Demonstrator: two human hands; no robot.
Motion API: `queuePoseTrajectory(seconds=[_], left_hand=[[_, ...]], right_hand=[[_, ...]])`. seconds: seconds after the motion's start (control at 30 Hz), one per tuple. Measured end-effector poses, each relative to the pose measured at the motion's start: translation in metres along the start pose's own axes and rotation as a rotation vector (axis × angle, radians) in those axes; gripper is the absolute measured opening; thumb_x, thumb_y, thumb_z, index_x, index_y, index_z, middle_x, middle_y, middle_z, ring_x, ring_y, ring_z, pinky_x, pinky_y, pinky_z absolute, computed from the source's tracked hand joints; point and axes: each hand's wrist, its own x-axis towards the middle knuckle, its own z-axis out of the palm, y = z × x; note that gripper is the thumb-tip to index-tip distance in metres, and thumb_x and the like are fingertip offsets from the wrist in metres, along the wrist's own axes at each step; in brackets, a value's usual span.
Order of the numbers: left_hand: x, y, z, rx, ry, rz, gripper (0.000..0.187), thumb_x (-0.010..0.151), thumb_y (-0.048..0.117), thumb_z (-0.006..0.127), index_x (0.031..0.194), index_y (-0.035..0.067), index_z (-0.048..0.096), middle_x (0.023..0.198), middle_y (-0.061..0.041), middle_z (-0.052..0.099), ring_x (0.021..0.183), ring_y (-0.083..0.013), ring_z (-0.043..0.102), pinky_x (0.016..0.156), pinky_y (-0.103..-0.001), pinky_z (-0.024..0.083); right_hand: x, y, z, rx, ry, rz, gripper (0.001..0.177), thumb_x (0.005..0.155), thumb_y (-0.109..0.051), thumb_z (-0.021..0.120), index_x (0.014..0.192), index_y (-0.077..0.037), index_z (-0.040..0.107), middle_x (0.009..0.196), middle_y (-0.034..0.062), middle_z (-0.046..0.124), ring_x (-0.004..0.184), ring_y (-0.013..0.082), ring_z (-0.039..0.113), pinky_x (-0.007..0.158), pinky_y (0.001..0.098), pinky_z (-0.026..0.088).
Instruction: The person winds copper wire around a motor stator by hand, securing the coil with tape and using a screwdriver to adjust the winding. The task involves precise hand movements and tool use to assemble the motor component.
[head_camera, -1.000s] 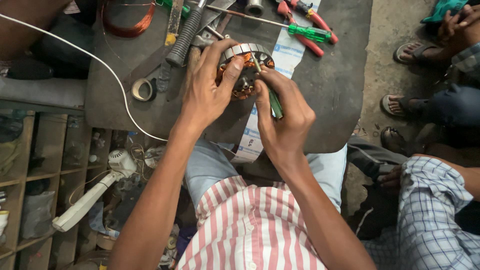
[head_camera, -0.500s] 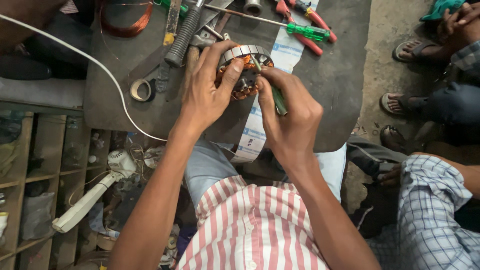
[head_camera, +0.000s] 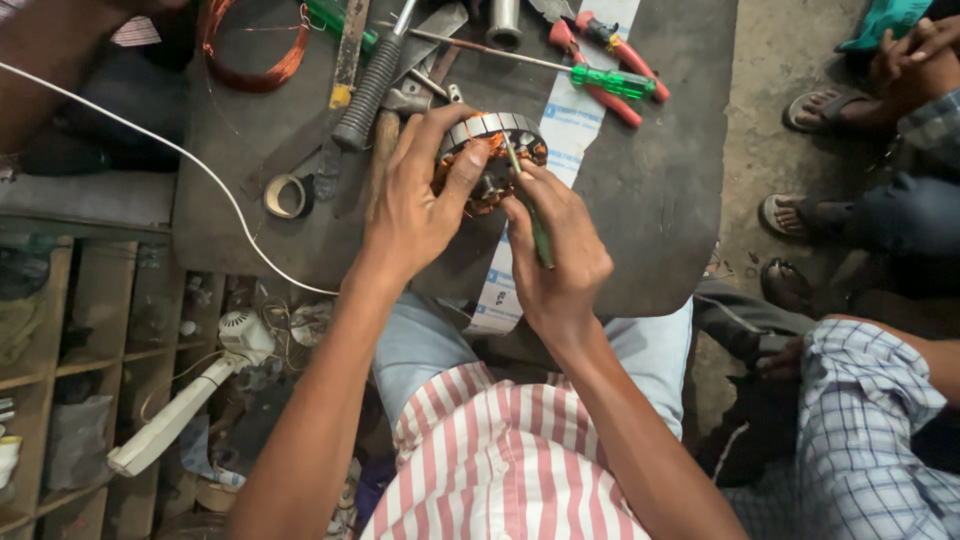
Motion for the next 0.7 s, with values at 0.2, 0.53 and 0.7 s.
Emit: queuePoseTrajectory(seconds=[0.2,0.53,0.7], left_hand=[[-0.002,0.004,-0.001,0.001,0.002,0.001,0.036,0.11,0.04,0.057,0.131,0.011,0.062,0.114,-0.013,0.066,0.109,-0.0366,0.056,0.102,-0.048,0.043],[-0.004,0.002,0.001,-0.131,-0.022,-0.061,0.037,0.109,0.038,0.059,0.134,0.01,0.059,0.116,-0.013,0.064,0.106,-0.0313,0.064,0.092,-0.041,0.05],[-0.005,-0.002,0.001,-0.118,-0.022,-0.025,0.036,0.11,0.037,0.058,0.134,0.01,0.059,0.114,-0.013,0.063,0.105,-0.0316,0.063,0.094,-0.042,0.049]], right_hand=[[0.005,-0.008,-0.006,0.005,-0.017,0.036,0.025,0.1,0.002,0.074,0.123,0.004,0.065,0.122,0.0194,0.071,0.116,0.0318,0.073,0.101,0.0381,0.059],[0.012,-0.013,-0.015,-0.025,-0.084,0.032,0.022,0.101,0.0,0.074,0.122,0.003,0.065,0.12,0.0185,0.072,0.115,0.0317,0.074,0.099,0.0379,0.06],[0.012,-0.012,-0.014,0.045,-0.061,0.102,0.018,0.105,-0.002,0.07,0.123,0.001,0.067,0.118,0.0166,0.074,0.111,0.0267,0.076,0.097,0.0349,0.06]])
